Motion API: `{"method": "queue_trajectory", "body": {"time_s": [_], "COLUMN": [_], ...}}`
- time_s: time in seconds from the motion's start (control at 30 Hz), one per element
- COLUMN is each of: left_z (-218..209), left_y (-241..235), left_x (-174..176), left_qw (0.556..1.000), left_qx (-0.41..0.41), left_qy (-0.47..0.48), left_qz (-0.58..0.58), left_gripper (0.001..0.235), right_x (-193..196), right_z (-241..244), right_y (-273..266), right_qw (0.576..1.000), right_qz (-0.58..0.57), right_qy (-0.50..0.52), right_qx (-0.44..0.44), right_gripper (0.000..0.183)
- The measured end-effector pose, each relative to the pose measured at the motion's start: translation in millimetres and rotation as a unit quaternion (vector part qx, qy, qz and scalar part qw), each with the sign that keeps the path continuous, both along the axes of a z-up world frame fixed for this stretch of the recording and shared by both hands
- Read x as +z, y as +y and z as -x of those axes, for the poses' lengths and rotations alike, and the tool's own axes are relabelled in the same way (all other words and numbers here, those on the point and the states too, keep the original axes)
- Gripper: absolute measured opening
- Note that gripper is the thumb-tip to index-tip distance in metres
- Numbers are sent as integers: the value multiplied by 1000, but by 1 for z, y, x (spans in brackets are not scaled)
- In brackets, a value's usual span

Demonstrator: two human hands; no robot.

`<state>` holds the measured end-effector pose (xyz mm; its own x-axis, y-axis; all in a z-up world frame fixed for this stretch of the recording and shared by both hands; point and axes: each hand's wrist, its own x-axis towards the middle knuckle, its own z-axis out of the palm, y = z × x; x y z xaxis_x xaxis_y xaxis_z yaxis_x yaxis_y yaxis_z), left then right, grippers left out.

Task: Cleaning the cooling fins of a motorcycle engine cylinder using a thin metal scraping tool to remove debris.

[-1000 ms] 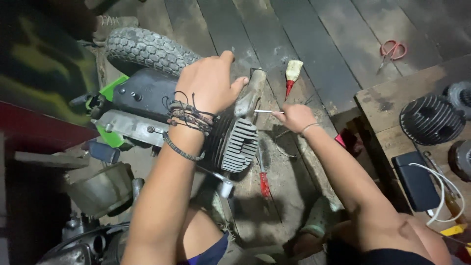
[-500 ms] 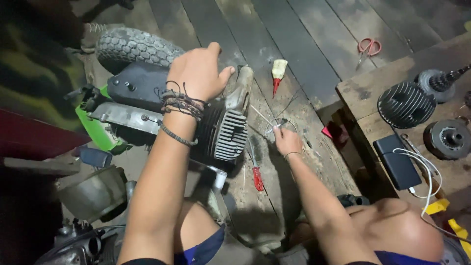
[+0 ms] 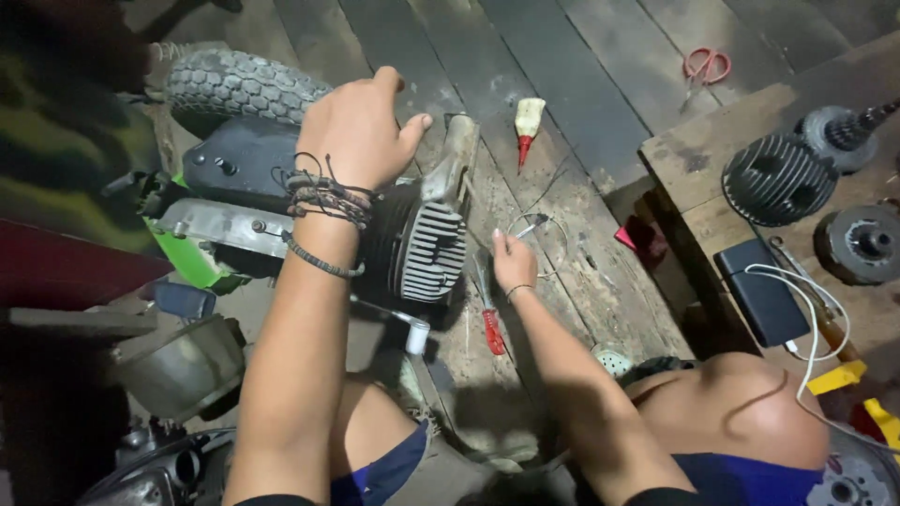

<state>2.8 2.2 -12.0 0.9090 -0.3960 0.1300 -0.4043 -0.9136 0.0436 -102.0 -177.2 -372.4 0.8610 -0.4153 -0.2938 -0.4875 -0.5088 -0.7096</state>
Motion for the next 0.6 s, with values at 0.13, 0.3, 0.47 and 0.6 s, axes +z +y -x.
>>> {"method": "queue_trajectory", "body": {"time_s": [0.13,0.3,0.47,0.6], "left_z": [-1,-1,1,2], "left_y": [2,1,-2,-2], "left_x": [-4,-5,1,-1], "left_qw": [1000,999,1000,999], "left_qx": [-1,4,9,14], "left_qy": [-19,-29,-6,-24], "left_qz": [-10,-21,-18,-28], "left_gripper": [41,43,46,46], "right_x": [-3,-28,-47,-47], "right_z": [2,-1,-5,-5], "right_y": [13,15,22,35], "right_qw": [999,998,992,983], "right_qz": [-28,-9,-99,-156], "right_qy": [0,-51,-79,-84], "right_qx": [-20,-29,-29,-56], "right_gripper": [58,60,56,53]}}
